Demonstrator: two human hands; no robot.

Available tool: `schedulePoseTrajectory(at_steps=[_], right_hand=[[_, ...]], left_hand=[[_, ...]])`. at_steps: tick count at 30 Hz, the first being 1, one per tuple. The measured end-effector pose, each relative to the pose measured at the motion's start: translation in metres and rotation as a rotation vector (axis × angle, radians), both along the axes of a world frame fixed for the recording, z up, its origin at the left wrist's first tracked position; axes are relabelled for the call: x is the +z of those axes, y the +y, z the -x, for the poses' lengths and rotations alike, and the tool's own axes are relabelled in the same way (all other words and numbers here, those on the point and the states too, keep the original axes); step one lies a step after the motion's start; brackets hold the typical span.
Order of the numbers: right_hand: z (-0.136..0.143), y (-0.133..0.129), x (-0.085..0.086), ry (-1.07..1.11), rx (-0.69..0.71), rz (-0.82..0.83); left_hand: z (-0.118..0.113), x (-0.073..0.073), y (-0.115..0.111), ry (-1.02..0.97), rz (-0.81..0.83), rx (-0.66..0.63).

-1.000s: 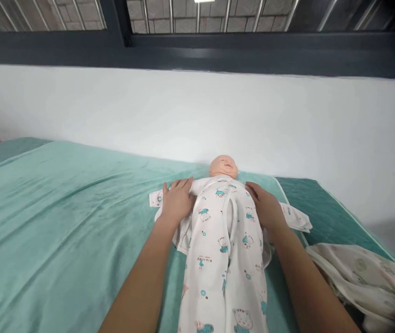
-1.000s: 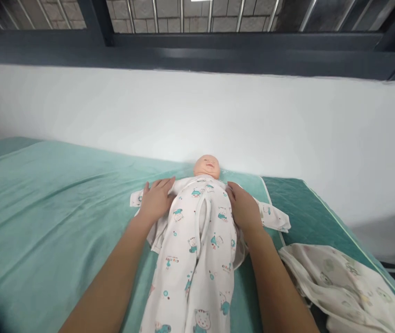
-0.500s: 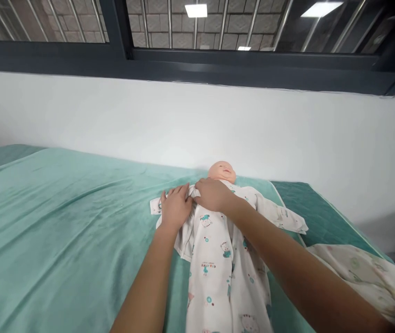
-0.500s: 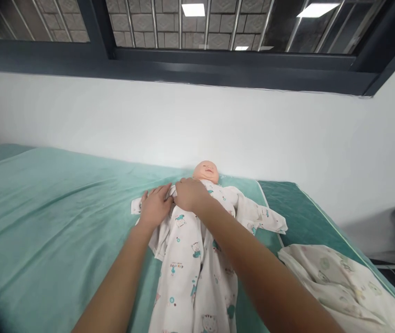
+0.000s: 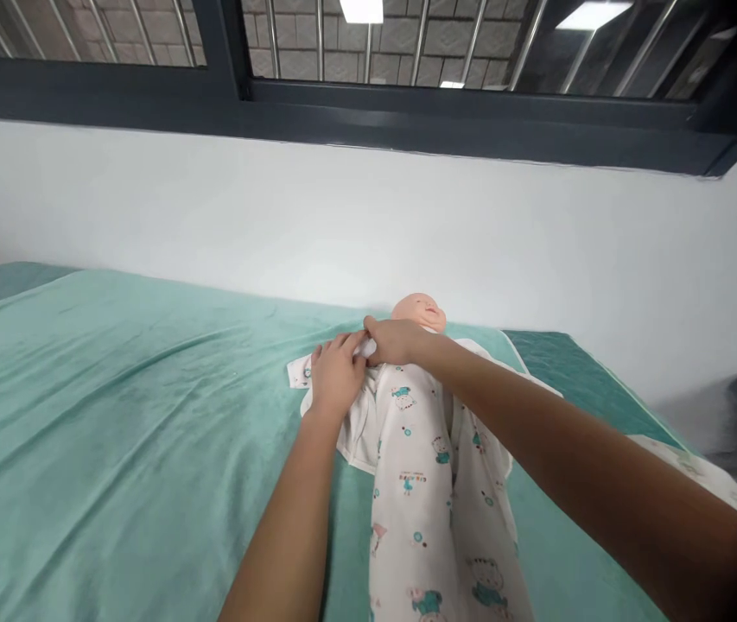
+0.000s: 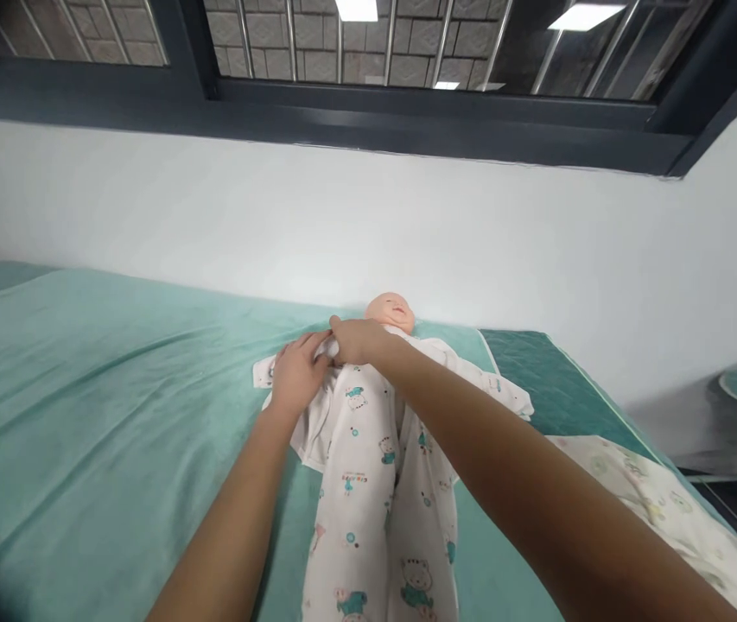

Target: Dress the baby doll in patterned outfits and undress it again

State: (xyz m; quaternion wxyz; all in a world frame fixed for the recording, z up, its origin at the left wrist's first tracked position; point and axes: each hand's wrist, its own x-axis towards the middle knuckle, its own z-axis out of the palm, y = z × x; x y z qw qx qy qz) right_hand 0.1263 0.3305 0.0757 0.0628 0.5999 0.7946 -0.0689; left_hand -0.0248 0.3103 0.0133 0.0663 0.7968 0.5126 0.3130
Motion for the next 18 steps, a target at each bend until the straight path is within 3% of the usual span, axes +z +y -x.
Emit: schedulePoseTrajectory(at_steps=[8, 13, 18], right_hand=[[-0.032, -0.016, 0.012, 0.081, -0.029, -0.056], [-0.054, -0.023, 0.017, 0.171, -0.011, -0.128], [-0.071, -0.031, 0.034, 0.163, -0.037, -0.151]], left_hand=[[0.003, -0.004, 0.0, -0.094, -0.07, 0.063], [0.006, -0.005, -0.002, -0.074, -0.001, 0.101], [0.008, -0.007, -0.002, -0.071, 0.054, 0.125]])
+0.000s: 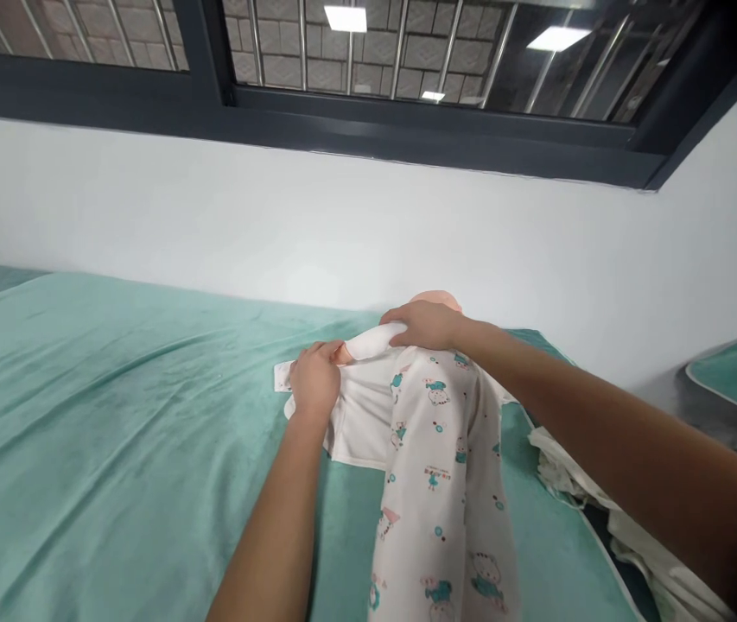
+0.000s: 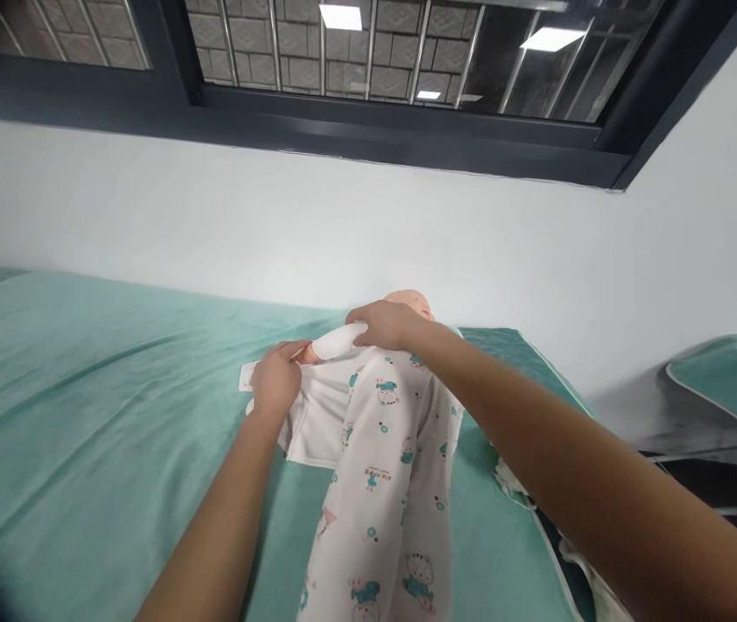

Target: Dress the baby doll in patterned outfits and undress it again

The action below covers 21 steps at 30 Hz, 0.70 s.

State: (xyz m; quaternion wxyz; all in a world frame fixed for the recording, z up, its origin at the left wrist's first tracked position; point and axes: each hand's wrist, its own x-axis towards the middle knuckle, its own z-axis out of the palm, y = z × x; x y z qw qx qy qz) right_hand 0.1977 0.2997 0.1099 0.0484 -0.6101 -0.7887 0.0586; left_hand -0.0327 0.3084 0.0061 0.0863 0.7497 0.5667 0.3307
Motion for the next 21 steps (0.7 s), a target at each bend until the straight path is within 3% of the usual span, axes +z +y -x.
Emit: schedulePoseTrajectory(at_steps=[6, 15, 21], right_hand=[[-0.01, -0.005, 0.01, -0.001, -0.042, -0.058], [0.028, 0.0, -0.021, 0.067, -0.012, 0.053], [0.045, -0.001, -0.03, 0.148, -0.03, 0.012]], left_hand=[[0.002, 0.001, 0.001, 0.022, 0.115, 0.01], [-0.005, 0.003, -0.003, 0.248, -0.002, 0.103], [-0.023, -0.001, -0.007, 0.281, -0.096, -0.085]])
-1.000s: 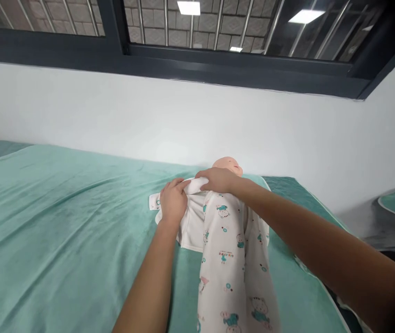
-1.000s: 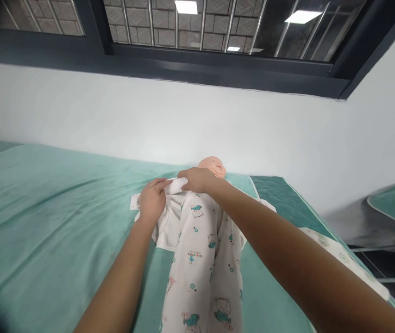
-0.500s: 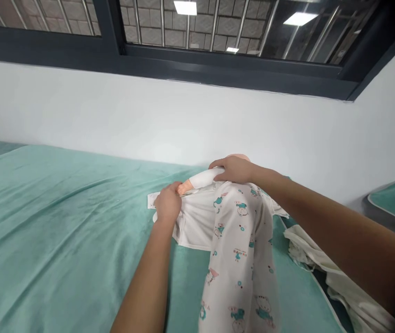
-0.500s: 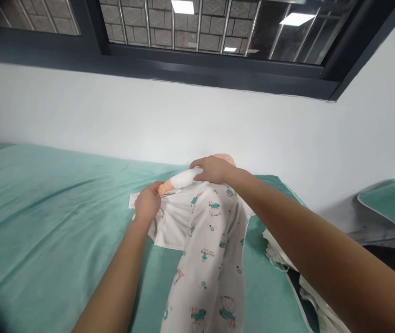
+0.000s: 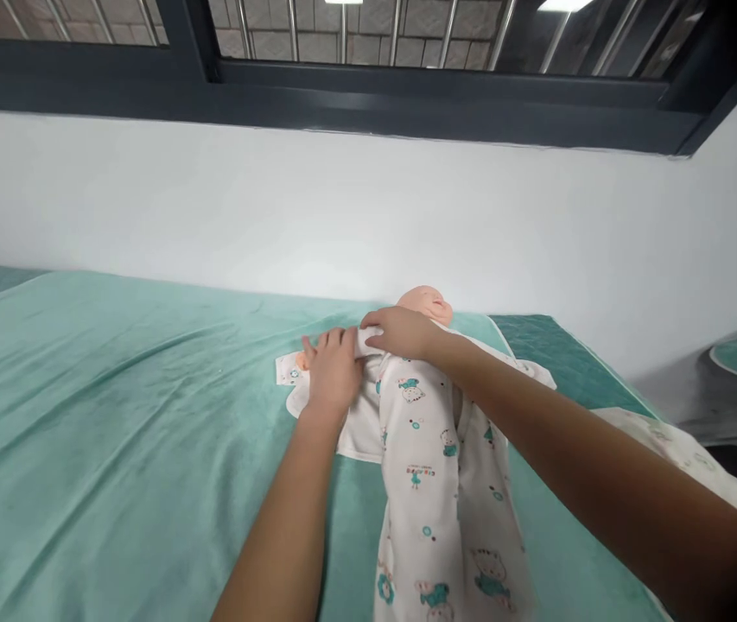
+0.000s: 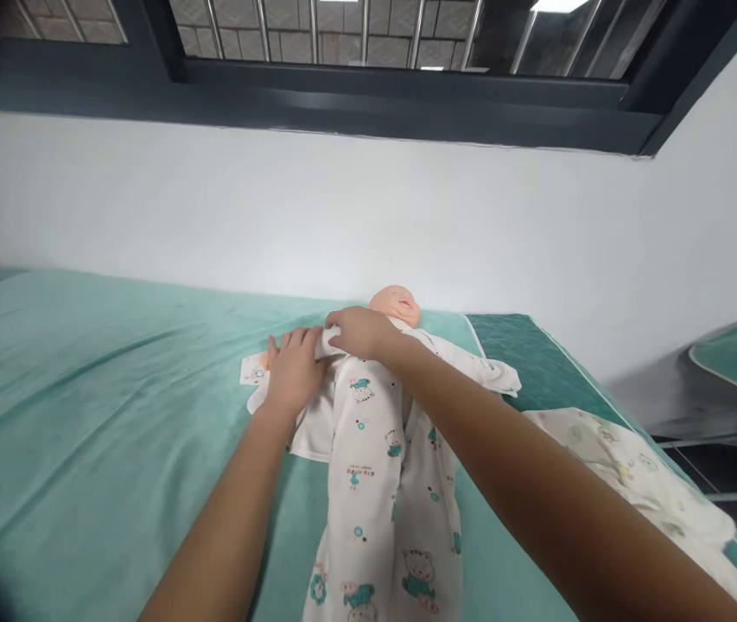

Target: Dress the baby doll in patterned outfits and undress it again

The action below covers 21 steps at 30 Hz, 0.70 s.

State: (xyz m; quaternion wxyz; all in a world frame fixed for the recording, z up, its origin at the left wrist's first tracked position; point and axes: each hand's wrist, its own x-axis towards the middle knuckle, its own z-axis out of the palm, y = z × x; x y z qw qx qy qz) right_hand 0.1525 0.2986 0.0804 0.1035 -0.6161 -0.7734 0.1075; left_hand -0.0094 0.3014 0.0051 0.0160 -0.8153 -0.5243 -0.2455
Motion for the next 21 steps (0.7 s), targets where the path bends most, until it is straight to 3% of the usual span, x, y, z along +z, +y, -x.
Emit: schedulePoseTrajectory(at_steps=[2, 5, 9, 11, 15, 18, 21], right_hand=[[-0.005, -0.011, 0.001, 0.134, -0.032, -0.073], [-0.025, -0.038, -0.002, 0.366, -0.169, -0.244], [-0.063, -0.075, -0.037, 0.594, -0.554, -0.445], [-0.078, -0.085, -0.065, 0.563, -0.642, -0.475], [-0.091, -0.089, -0.105, 0.344, -0.56, -0.56], [-0.1, -0.087, -0.109, 0.227, -0.569, -0.574], [-0.116, -0.088, -0.107, 0.247, -0.735, -0.613]], left_hand=[[-0.005, -0.001, 0.001, -0.005, -0.015, -0.054], [-0.008, -0.003, 0.003, -0.022, -0.031, -0.027], [-0.003, -0.004, 0.003, -0.023, -0.056, 0.061], [0.0, -0.003, 0.002, -0.013, -0.048, 0.128], [0.002, -0.002, 0.001, 0.018, -0.027, 0.186], [0.0, 0.0, -0.001, 0.025, -0.01, 0.169], [-0.003, 0.006, -0.01, -0.096, -0.044, 0.095]])
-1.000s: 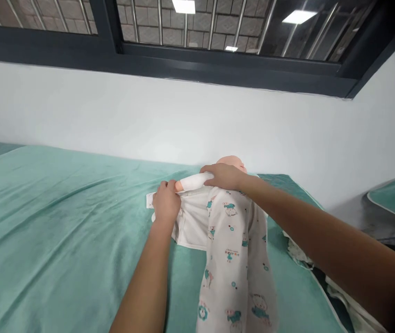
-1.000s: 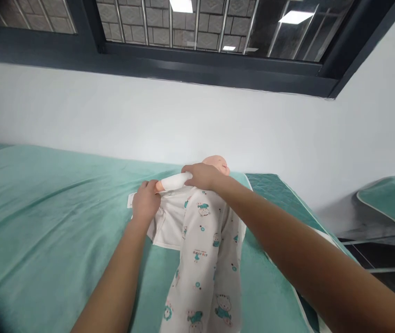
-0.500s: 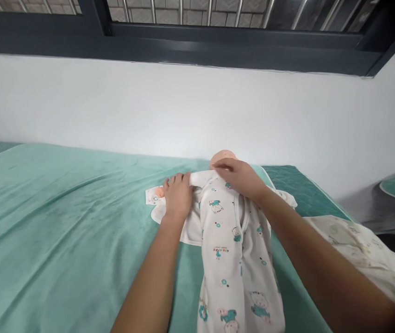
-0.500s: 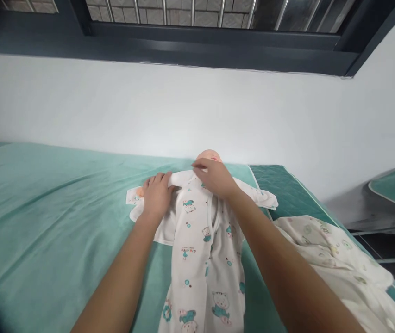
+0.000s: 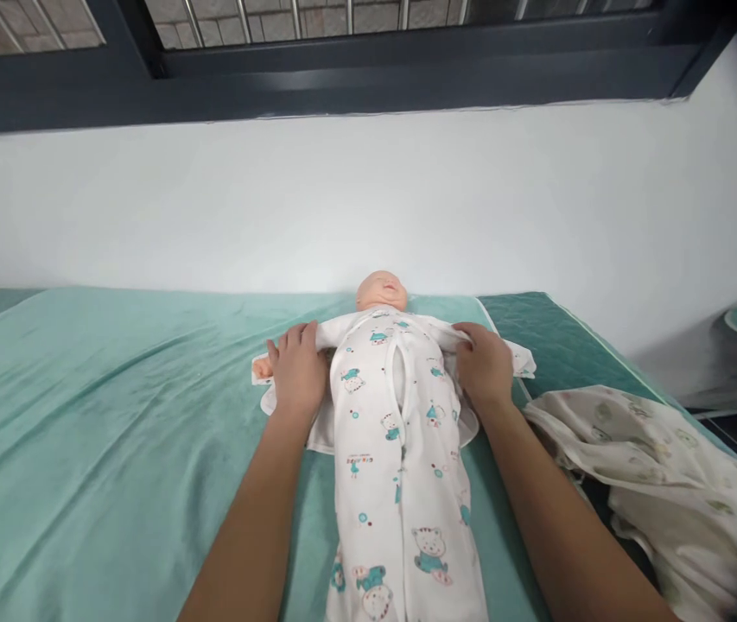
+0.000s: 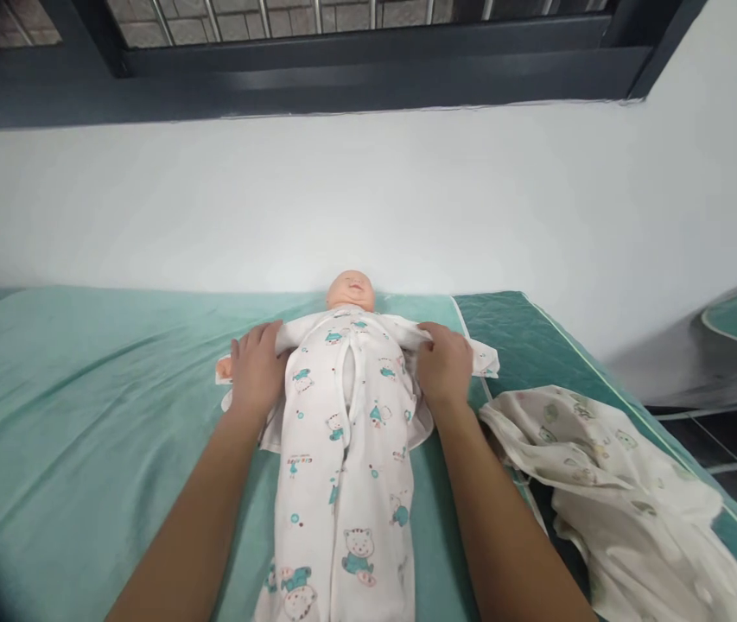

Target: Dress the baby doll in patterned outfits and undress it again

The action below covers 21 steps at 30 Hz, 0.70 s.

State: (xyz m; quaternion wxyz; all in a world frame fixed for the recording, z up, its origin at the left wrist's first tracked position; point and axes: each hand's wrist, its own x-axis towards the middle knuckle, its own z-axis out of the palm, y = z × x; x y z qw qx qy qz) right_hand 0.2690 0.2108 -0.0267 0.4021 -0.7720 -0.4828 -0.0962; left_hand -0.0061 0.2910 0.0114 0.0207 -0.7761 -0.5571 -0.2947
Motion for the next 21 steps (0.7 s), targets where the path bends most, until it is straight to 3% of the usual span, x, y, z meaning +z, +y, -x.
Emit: schedulePoseTrajectory(at_steps=[4, 6, 9, 12, 13, 16, 21], right_hand=[[-0.015, -0.003, -0.002, 0.109, -0.123, 0.008], [-0.015, -0.002, -0.003, 0.111, -0.124, 0.032], [-0.009, -0.001, 0.0, 0.135, -0.147, 0.053], [-0.007, -0.002, 0.003, 0.16, -0.17, 0.044], [-0.008, -0.002, 0.004, 0.165, -0.179, 0.036], [-0.009, -0.002, 0.004, 0.175, -0.195, 0.025], [-0.009, 0.0, 0.004, 0.176, -0.182, 0.043]], left_hand=[[-0.014, 0.024, -0.026, -0.314, -0.012, -0.31], [-0.032, 0.04, -0.038, -0.329, 0.058, -0.475], [-0.071, 0.063, -0.041, -0.072, 0.104, -0.643], [-0.118, 0.077, -0.028, 0.343, 0.181, -0.62], [-0.134, 0.079, -0.023, 0.499, 0.246, -0.601], [-0.173, 0.078, -0.007, 0.674, 0.359, -0.594], [-0.21, 0.058, 0.002, 0.799, 0.386, -0.615]])
